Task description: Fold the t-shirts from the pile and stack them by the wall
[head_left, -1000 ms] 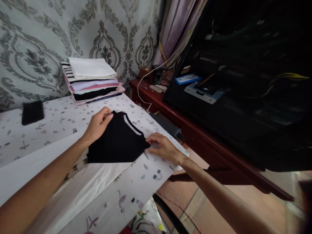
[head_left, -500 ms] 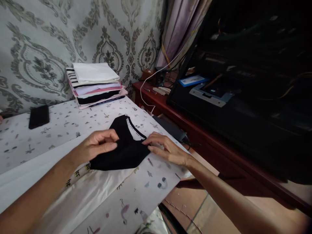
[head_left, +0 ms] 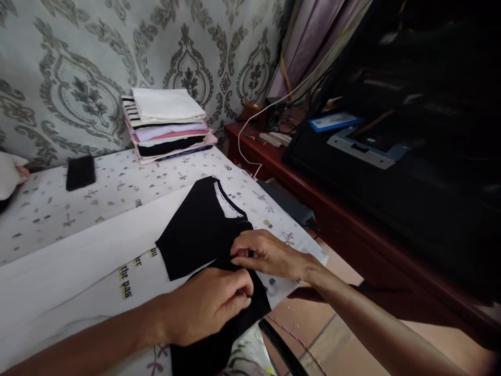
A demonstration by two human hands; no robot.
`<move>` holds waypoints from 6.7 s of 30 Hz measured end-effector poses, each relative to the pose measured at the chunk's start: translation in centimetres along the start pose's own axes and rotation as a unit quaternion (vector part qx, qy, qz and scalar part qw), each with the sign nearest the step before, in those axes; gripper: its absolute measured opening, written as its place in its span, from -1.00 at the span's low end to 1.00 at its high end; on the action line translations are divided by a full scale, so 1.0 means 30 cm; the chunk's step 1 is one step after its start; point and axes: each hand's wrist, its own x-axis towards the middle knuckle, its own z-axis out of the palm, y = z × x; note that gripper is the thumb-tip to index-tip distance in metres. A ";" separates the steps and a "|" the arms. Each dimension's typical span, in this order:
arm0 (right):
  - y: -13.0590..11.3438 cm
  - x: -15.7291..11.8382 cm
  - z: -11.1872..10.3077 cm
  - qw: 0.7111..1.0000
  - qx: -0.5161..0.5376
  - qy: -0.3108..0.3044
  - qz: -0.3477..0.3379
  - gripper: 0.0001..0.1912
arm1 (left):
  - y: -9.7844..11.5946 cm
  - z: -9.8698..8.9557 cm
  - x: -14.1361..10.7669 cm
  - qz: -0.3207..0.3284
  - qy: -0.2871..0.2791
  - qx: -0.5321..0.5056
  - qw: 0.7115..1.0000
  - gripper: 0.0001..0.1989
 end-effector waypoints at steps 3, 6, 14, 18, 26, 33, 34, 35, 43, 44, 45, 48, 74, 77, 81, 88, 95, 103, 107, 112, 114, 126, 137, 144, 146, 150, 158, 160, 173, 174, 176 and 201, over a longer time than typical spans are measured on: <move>0.006 0.012 0.006 0.999 -0.012 0.033 0.016 -0.89 | -0.061 -0.055 -0.007 0.004 0.112 0.094 0.989 -0.88; 0.009 0.040 -0.001 0.993 -0.044 0.092 0.066 -0.74 | -0.138 -0.103 -0.020 -0.020 0.173 0.254 0.951 -0.78; 0.008 0.225 -0.018 0.962 -0.173 0.122 0.175 -0.71 | -0.213 -0.126 -0.046 -0.015 0.161 0.337 0.928 -0.83; 0.005 0.275 -0.011 0.968 -0.150 0.105 0.173 -0.92 | -0.205 -0.149 -0.071 -0.029 0.151 0.301 0.941 -0.80; 0.049 0.303 -0.013 0.982 0.044 0.123 0.138 -0.86 | -0.251 -0.209 -0.127 -0.095 0.227 0.085 0.965 -0.82; -0.012 0.312 -0.029 0.923 0.296 0.159 0.190 -0.67 | -0.236 -0.206 -0.141 -0.106 0.277 -0.006 0.955 -0.74; -0.030 0.316 -0.031 0.905 0.336 0.169 0.200 -0.70 | -0.228 -0.200 -0.139 -0.099 0.287 0.009 0.953 -0.69; -0.047 0.323 -0.033 0.887 0.375 0.176 0.207 -0.72 | -0.219 -0.192 -0.133 -0.093 0.295 0.028 0.951 -0.60; -0.102 0.378 -0.028 0.785 0.554 0.200 0.190 -0.75 | -0.125 -0.125 -0.004 -0.067 0.354 0.140 0.922 -0.14; -0.100 0.377 -0.022 0.781 0.560 0.205 0.185 -0.75 | -0.124 -0.118 0.004 -0.072 0.367 0.156 0.914 -0.14; -0.098 0.374 -0.015 0.778 0.563 0.209 0.182 -0.76 | -0.126 -0.114 0.006 -0.079 0.375 0.173 0.908 -0.18; -0.074 0.357 0.010 0.780 0.559 0.217 0.181 -0.77 | -0.154 -0.130 -0.018 -0.116 0.359 0.192 0.906 -0.40; 0.166 0.573 -0.114 0.974 -0.199 0.089 0.065 -0.65 | -0.169 -0.722 -0.066 -0.158 0.428 0.414 0.788 -0.62; 0.185 0.587 -0.127 0.972 -0.199 0.092 0.081 -0.68 | -0.156 -0.702 -0.086 -0.163 0.412 0.446 0.778 -0.64; 0.210 0.601 -0.145 0.974 -0.195 0.085 0.077 -0.69 | -0.143 -0.642 -0.125 -0.127 0.339 0.519 0.774 -0.75; 0.241 0.604 -0.170 0.979 -0.172 0.090 0.059 -0.77 | -0.148 -0.360 -0.172 0.071 0.206 0.616 0.757 -0.50; 0.256 0.602 -0.169 0.988 -0.101 0.100 0.061 -0.77 | -0.204 -0.144 -0.116 0.049 0.123 0.589 0.797 -0.56; 0.292 0.606 -0.157 0.988 0.010 0.112 0.104 -0.80 | -0.217 -0.165 -0.155 0.063 0.217 0.520 0.824 -0.71; 0.288 0.600 -0.156 0.985 0.053 0.117 0.113 -0.81 | -0.201 -0.192 -0.170 0.096 0.216 0.532 0.813 -0.72; 0.275 0.590 -0.154 0.977 0.107 0.135 0.128 -0.82 | -0.226 -0.145 -0.159 0.126 0.149 0.524 0.829 -0.70; 0.271 0.585 -0.153 0.972 0.127 0.146 0.135 -0.83 | -0.225 -0.125 -0.155 0.111 0.145 0.504 0.844 -0.72; 0.268 0.549 -0.147 0.967 0.164 0.164 0.103 -0.86 | -0.344 -0.210 -0.362 -0.060 0.302 0.372 0.876 -0.71; 0.289 0.588 -0.147 0.982 -0.005 0.177 0.069 -0.49 | -0.410 -0.232 -0.421 -0.130 0.345 0.549 0.750 -0.70; 0.306 0.609 -0.137 0.979 -0.037 0.183 0.077 -0.52 | -0.389 -0.264 -0.271 -0.121 0.273 0.597 0.744 -0.54; 0.313 0.606 -0.133 0.979 -0.025 0.193 0.068 -0.51 | -0.394 -0.283 -0.266 -0.141 0.249 0.616 0.734 -0.55; 0.325 0.599 -0.129 0.978 0.009 0.202 0.058 -0.52 | -0.421 -0.326 -0.296 -0.194 0.234 0.638 0.708 -0.62; 0.336 0.591 -0.129 0.976 0.074 0.189 0.075 -0.51 | -0.462 -0.332 -0.306 -0.197 0.242 0.612 0.726 -0.61; 0.332 0.588 -0.132 0.976 0.078 0.187 0.082 -0.53 | -0.469 -0.329 -0.306 -0.172 0.261 0.609 0.729 -0.56; 0.246 0.527 -0.161 0.951 -0.280 0.127 0.029 -0.68 | -0.484 -0.295 -0.334 0.060 0.197 0.530 0.823 -0.55; 0.236 0.522 -0.162 0.949 -0.291 0.116 0.032 -0.68 | -0.480 -0.293 -0.336 0.063 0.203 0.521 0.827 -0.57; 0.216 0.516 -0.164 0.946 -0.304 0.105 0.049 -0.67 | -0.462 -0.282 -0.348 0.062 0.220 0.506 0.832 -0.57; -0.146 0.359 0.169 0.883 -0.405 -0.070 -0.227 -0.67 | -0.443 -0.162 -1.019 -0.361 0.288 0.370 0.806 -0.65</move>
